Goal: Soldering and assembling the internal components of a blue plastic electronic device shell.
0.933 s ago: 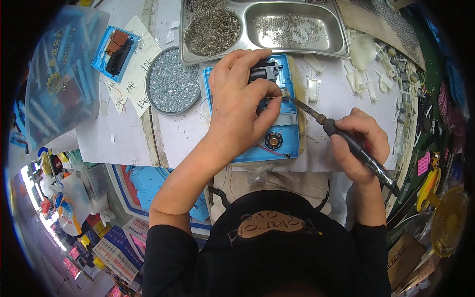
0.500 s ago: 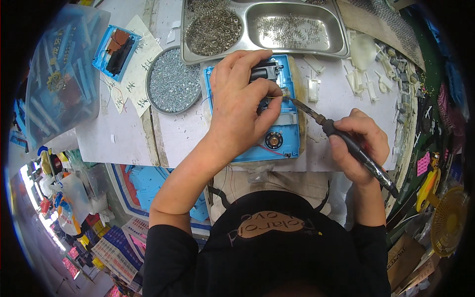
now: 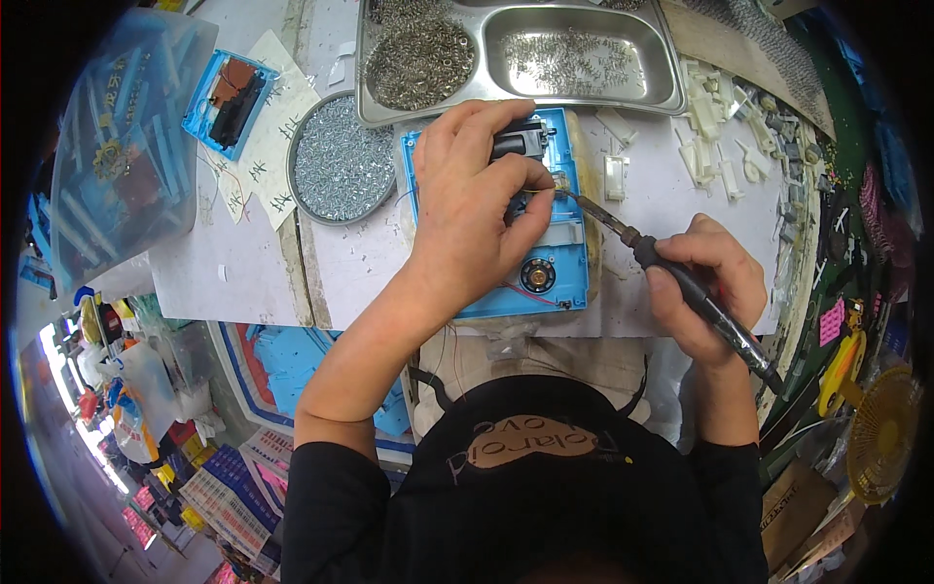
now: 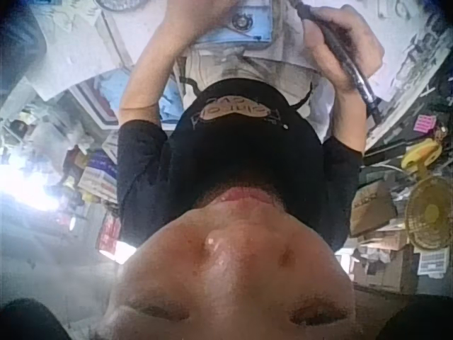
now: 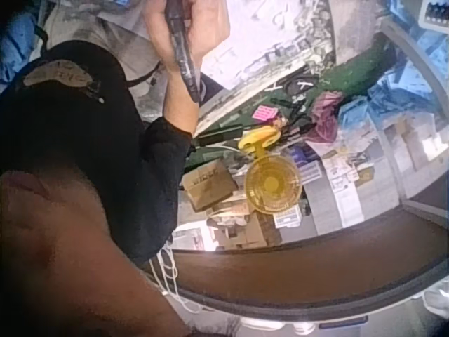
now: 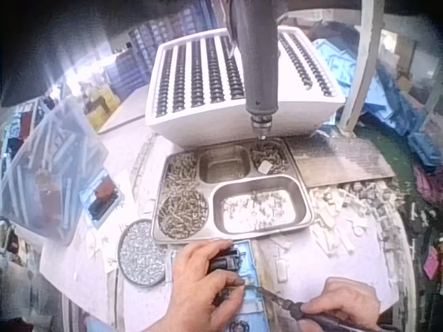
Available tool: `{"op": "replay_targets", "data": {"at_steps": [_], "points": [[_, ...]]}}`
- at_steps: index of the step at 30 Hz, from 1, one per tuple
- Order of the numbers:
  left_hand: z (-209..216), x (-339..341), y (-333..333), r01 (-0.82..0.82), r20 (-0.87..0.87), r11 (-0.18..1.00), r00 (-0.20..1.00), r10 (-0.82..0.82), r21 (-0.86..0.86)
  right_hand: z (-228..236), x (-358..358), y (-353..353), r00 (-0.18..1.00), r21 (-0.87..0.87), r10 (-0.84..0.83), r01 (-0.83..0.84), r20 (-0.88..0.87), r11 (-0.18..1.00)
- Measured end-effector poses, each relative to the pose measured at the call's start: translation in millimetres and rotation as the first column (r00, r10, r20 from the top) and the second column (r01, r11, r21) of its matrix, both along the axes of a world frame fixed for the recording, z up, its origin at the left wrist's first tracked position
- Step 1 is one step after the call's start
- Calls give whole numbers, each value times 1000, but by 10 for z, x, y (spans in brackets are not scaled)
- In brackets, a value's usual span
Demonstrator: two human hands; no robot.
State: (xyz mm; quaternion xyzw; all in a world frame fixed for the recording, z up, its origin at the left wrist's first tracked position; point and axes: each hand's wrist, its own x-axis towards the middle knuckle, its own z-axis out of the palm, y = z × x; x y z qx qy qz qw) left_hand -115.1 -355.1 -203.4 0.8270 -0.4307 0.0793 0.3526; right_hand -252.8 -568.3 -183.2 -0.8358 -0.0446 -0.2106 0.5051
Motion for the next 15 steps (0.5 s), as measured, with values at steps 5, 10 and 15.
{"op": "replay_targets", "data": {"at_steps": [5,10,15], "points": [[33,-11,19,-1,-17,999,1000,2,32,24,-15,-16,1000,32,-10,10,2,999],[35,-18,18,-2,-23,999,1000,3,43,37,33,1,999,-63,23,-20,42,998],[25,-17,16,-2,-22,999,1000,3,43,112,70,13,996,-159,71,-61,60,985]]}}
